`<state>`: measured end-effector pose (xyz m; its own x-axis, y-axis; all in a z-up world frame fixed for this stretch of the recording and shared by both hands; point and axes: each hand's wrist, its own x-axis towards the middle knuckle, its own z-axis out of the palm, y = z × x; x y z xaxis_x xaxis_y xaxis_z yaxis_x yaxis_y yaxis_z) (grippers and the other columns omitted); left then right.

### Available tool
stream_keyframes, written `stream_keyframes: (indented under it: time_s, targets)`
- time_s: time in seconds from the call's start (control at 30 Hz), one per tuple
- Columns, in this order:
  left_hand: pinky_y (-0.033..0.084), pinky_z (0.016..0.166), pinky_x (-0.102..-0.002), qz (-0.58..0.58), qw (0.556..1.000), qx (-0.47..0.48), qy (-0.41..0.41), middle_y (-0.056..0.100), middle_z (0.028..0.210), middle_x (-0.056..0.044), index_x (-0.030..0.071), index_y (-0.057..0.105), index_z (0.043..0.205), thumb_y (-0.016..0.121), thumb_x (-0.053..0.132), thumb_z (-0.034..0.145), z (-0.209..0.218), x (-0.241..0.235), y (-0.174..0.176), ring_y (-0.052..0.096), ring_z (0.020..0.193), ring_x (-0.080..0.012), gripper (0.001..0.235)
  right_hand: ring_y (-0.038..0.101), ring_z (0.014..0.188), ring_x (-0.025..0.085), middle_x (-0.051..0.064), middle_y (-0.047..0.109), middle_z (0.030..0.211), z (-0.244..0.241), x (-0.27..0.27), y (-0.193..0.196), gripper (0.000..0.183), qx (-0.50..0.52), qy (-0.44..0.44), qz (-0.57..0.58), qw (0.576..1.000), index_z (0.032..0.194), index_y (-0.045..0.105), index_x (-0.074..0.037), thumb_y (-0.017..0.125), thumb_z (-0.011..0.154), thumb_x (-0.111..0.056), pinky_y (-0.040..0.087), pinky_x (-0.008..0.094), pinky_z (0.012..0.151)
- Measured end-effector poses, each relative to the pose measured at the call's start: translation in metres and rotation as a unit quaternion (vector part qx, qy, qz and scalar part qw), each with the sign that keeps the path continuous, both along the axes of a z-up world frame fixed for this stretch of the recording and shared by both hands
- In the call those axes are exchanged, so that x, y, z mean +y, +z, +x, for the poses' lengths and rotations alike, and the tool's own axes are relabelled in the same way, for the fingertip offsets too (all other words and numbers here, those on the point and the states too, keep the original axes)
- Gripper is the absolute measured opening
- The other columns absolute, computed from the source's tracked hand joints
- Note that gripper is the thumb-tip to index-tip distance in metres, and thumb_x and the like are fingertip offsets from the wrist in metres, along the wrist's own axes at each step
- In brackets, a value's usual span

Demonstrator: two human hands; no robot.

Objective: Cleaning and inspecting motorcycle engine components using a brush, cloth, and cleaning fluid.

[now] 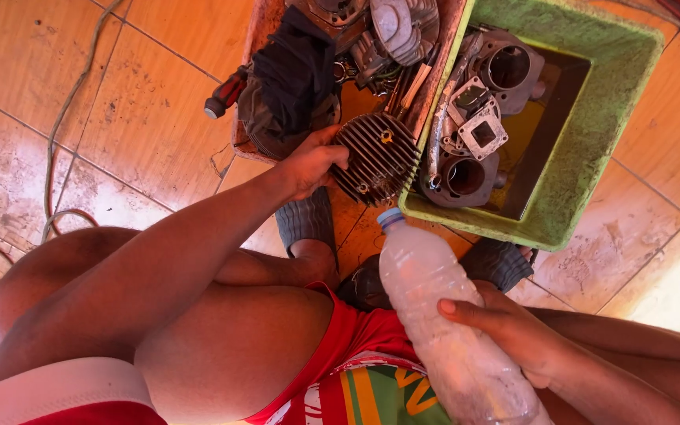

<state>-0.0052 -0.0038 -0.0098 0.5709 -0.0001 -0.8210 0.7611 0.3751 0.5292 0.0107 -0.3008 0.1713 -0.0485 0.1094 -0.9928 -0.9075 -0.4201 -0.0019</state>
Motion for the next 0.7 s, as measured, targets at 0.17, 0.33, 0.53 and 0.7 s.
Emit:
stream_keyframes:
  time_s: [0.17,0.33,0.53,0.7]
  targets:
    - [0.047,0.051,-0.034,-0.058,0.997,-0.001,0.048,0.057,0.087,-0.005,0.012,0.061,0.108,0.051,0.002,0.068,0.0,-0.007,-0.016,0.058,0.072,-0.021,0.042,0.067,0.086,0.043,0.033,0.074,0.103,0.005,-0.001,-0.005,0.044,0.005,-0.046,-0.005,0.999,0.123,0.068,0.008,0.064,0.087,-0.016,0.051,0.052,0.074]
    - [0.049,0.046,-0.035,-0.07,0.995,-0.024,0.061,0.053,0.083,-0.005,0.01,0.058,0.101,0.049,-0.002,0.067,0.003,-0.01,-0.017,0.055,0.068,-0.0198,0.037,0.067,0.073,0.033,0.026,0.074,0.089,-0.003,-0.024,-0.027,0.04,-0.019,-0.045,0.053,0.997,0.113,0.071,0.008,0.071,0.084,-0.019,0.05,0.043,0.062]
    - [0.053,0.052,-0.035,-0.073,0.995,-0.025,0.064,0.053,0.084,-0.005,0.01,0.058,0.1,0.048,-0.004,0.067,0.004,-0.013,-0.013,0.057,0.072,-0.0199,0.037,0.062,0.066,0.026,0.02,0.069,0.077,-0.014,-0.041,-0.042,0.036,-0.042,-0.008,0.095,0.995,0.097,0.072,0.009,0.078,0.08,-0.022,0.045,0.038,0.056]
    - [0.052,0.047,-0.034,-0.08,0.994,-0.033,0.07,0.053,0.081,-0.004,0.009,0.057,0.097,0.048,-0.005,0.065,0.002,-0.013,-0.015,0.056,0.068,-0.0191,0.036,0.058,0.063,0.021,0.012,0.061,0.073,-0.025,-0.055,-0.062,0.035,-0.047,0.038,0.117,0.991,0.084,0.069,0.003,0.08,0.082,-0.031,0.039,0.034,0.056]
